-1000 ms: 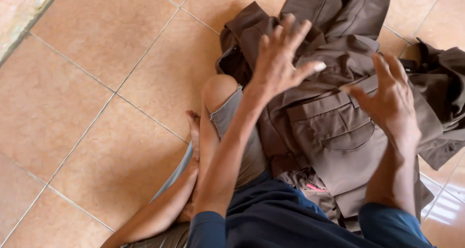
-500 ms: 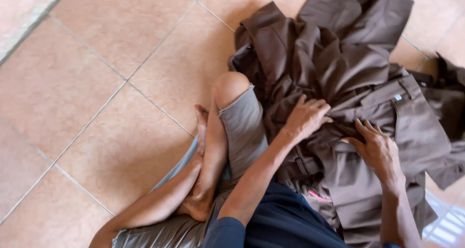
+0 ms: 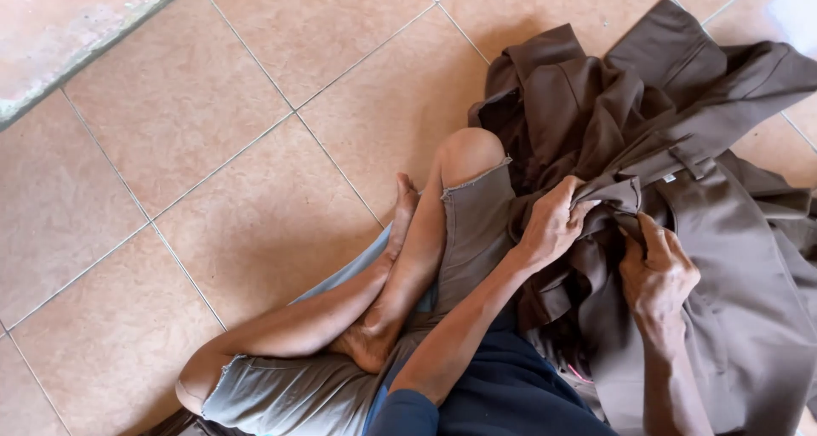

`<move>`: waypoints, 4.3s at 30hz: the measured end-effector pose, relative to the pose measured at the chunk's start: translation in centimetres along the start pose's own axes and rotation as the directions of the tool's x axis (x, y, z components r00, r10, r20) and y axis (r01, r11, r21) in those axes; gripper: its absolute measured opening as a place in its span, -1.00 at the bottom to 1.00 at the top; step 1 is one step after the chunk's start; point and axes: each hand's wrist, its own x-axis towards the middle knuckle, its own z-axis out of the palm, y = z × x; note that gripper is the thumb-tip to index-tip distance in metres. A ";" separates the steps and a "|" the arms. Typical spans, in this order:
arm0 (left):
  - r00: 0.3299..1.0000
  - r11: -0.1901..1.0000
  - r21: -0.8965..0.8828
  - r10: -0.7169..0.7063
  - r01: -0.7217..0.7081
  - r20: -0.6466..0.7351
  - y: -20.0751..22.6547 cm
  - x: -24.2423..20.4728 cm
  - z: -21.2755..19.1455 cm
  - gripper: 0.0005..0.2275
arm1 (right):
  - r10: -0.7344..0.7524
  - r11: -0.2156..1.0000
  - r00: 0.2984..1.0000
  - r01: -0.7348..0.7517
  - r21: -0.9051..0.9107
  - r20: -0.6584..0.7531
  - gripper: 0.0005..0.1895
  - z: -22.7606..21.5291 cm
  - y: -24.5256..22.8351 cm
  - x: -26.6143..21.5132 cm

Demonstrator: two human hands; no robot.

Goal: Folding brown trousers into a neat rectangular stack while sitting on the floor.

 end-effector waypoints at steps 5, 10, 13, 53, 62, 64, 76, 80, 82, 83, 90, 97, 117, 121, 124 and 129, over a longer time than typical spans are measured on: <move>0.967 0.977 -0.170 0.085 -0.128 -0.239 -0.9 1.5 1.8 -0.75 | 0.008 1.000 0.989 -0.008 -0.002 -0.146 -0.60 0.3 -2.3 2.2; 0.957 0.979 -0.204 -0.042 -0.018 -0.288 2.2 3.7 -1.2 -0.67 | -0.003 0.991 0.969 0.035 0.126 -0.248 -0.56 0.6 -5.9 6.3; 0.876 0.993 -0.102 -0.106 0.065 -0.470 4.5 4.7 -5.3 -0.81 | -0.071 0.975 0.940 0.135 0.174 -0.333 -0.64 2.8 -8.8 9.1; 0.003 0.787 0.067 0.083 0.614 -0.997 -0.4 -25.9 -35.0 -0.93 | -0.487 0.843 0.000 0.261 0.470 0.874 -0.02 22.3 -32.0 8.2; 0.478 0.502 0.538 0.255 0.677 -0.840 9.9 -18.5 -39.9 -0.56 | -0.607 0.335 0.792 0.182 0.924 0.064 -0.48 24.8 -27.7 17.6; 0.537 0.453 0.566 0.205 0.689 -0.818 10.1 -19.0 -40.7 -0.52 | -0.591 0.405 0.805 0.238 0.883 0.054 -0.45 24.7 -29.2 17.2; 0.263 0.986 -0.144 -0.162 0.086 -0.951 -1.9 -23.9 -28.6 -0.78 | -0.928 0.302 0.226 -0.013 0.953 0.297 -0.80 18.7 -41.0 4.6; -0.074 0.974 -0.219 -0.215 0.054 -0.974 8.8 -27.3 -32.1 -0.82 | -0.901 0.342 0.349 0.201 0.918 0.259 -0.85 23.4 -37.7 4.7; -0.186 0.985 -0.151 -0.134 0.082 -0.973 5.5 -34.3 -34.0 -0.89 | -0.868 0.400 0.418 0.265 0.877 0.269 -0.84 26.7 -34.5 5.3; -0.288 0.990 -0.084 -0.048 0.115 -0.956 3.9 -37.8 -35.0 -0.95 | -0.830 0.459 0.489 0.327 0.826 0.268 -0.80 28.3 -32.8 5.5; -0.237 0.754 0.398 0.577 0.523 -0.782 9.4 -36.2 -41.2 -0.90 | -0.519 0.855 0.310 0.181 0.487 0.796 0.10 34.0 -28.8 3.8; 0.449 -0.085 0.446 0.299 0.891 -0.842 -9.6 -28.1 -34.9 -0.35 | -0.345 0.884 0.284 0.420 0.208 0.895 0.14 39.2 -28.0 1.1; 0.554 0.968 -0.235 -0.148 -0.089 -0.819 -8.4 -8.4 -25.9 -0.44 | -0.181 0.409 0.880 -0.340 0.847 0.440 -0.69 33.1 -14.7 7.1; 0.552 0.994 -0.084 -0.107 0.068 -0.827 -6.5 -7.5 -23.5 -0.57 | -0.070 0.257 0.870 -0.457 0.851 0.488 -0.73 33.5 -14.2 4.6; 0.548 0.989 0.055 -0.030 0.137 -0.836 -4.9 -6.6 -22.8 -0.54 | 0.025 0.150 0.863 -0.502 0.852 0.504 -0.80 29.5 -17.0 5.3; 0.650 0.995 -0.051 -0.094 0.084 -0.754 -0.8 -3.4 -22.1 -0.55 | 0.202 0.114 0.894 -0.427 0.897 0.400 -0.88 23.2 -18.0 8.7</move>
